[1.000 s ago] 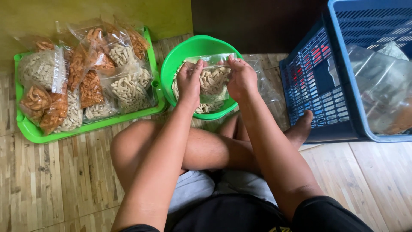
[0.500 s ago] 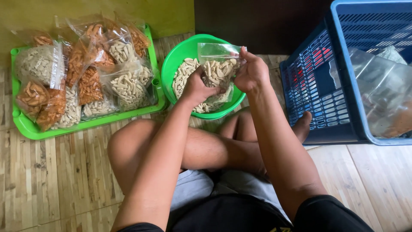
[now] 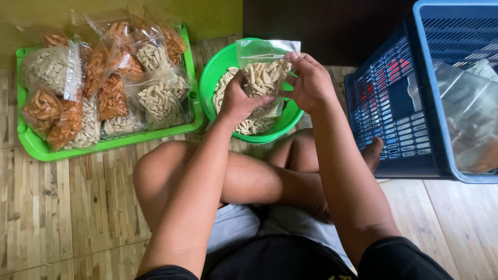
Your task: The person scoops light-colored snack pieces from a green bowl into small clear plastic bags using a metal spoon. The person seals each bag and places it into a green tray alongside other filled bags.
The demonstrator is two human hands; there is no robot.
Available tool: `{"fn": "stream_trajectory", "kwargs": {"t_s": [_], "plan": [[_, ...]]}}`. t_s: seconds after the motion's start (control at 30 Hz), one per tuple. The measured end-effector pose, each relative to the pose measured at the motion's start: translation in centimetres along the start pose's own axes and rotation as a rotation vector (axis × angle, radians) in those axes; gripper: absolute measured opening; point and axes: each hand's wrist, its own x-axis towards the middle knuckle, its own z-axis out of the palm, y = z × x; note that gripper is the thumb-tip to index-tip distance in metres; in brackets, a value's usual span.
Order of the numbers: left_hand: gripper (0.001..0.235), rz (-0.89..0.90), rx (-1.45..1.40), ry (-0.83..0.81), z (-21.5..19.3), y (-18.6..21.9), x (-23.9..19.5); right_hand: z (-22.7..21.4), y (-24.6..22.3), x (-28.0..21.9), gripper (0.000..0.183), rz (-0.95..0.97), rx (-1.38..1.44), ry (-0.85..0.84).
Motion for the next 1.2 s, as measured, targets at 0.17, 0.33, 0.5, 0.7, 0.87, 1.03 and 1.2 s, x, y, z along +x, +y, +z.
{"fn": "stream_trajectory", "kwargs": {"t_s": [0.17, 0.33, 0.5, 0.7, 0.87, 1.03, 1.2], "plan": [[0.076, -0.038, -0.059, -0.002, 0.5, 1.5, 0.3, -1.5, 2.2, 2.0, 0.023, -0.078, 0.092, -0.023], [0.028, -0.103, -0.286, 0.255, 1.0, -0.3, 2.3, -1.2, 4.3, 3.0, 0.022, -0.217, 0.147, 0.004], [0.007, -0.28, -0.334, 0.239, 0.3, 0.2, 3.4, -0.8, 5.3, 3.1, 0.015, -0.362, 0.193, -0.118], [0.016, -0.358, -0.336, 0.273, -2.7, 2.5, 4.6, -1.8, 4.4, 2.2, 0.024, -0.13, 0.022, -0.012], [0.024, -0.453, -0.335, 0.46, -9.1, 5.4, 7.9, -4.4, 4.3, 3.1, 0.024, -0.038, 0.038, 0.028], [0.029, -0.331, -0.419, 0.629, -17.2, 5.6, 10.9, -5.7, 4.2, 4.2, 0.025, -0.004, 0.115, 0.045], [0.033, -0.327, -0.512, 0.916, -24.6, 4.1, 11.7, -6.1, 4.0, 4.5, 0.023, 0.028, 0.132, 0.088]]}}
